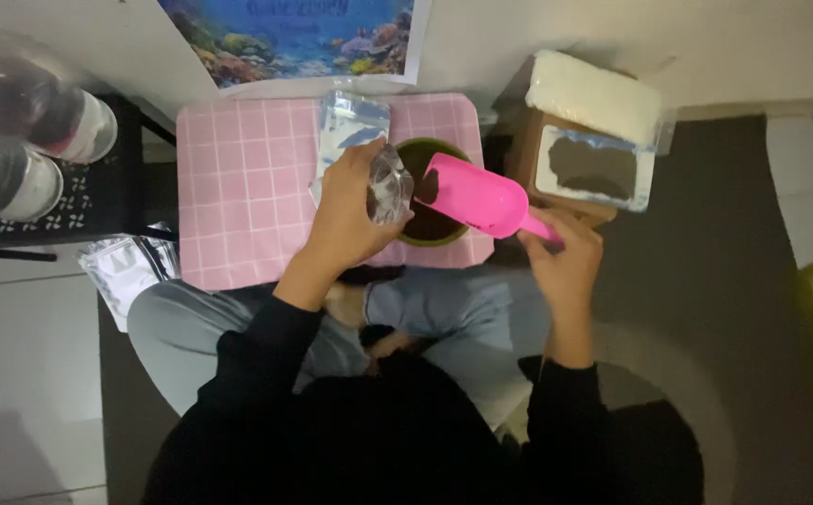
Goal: Filling a small silver pouch with dark brown bait powder using a pink scoop
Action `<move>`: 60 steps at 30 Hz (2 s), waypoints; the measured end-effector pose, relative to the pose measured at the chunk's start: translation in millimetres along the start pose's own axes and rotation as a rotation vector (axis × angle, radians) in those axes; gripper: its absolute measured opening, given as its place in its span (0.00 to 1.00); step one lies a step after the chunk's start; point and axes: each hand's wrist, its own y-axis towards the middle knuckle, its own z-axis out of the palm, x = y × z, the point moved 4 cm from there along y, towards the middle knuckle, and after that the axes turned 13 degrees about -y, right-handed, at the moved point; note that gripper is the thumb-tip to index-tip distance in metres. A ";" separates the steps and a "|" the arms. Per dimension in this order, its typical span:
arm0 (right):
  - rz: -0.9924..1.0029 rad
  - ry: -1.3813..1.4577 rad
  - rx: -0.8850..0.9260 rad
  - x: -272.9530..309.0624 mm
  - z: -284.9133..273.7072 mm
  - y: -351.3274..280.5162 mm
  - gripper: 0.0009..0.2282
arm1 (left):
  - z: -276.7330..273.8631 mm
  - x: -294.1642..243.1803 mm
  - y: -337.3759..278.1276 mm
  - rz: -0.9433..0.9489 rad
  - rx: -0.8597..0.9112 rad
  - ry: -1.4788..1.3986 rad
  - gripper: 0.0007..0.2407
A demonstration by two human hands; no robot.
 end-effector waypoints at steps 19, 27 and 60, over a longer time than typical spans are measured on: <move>0.144 0.067 0.084 -54.5 -23.0 27.2 0.16 | 11.2 8.4 58.0 -0.016 -0.020 -0.125 0.41; 0.186 0.243 0.007 -49.2 -21.3 22.9 0.13 | 11.9 30.8 59.9 0.046 0.088 -0.141 0.41; 0.186 0.340 -0.023 -20.5 -13.5 57.4 0.12 | -18.1 36.7 50.7 0.153 0.082 -0.063 0.37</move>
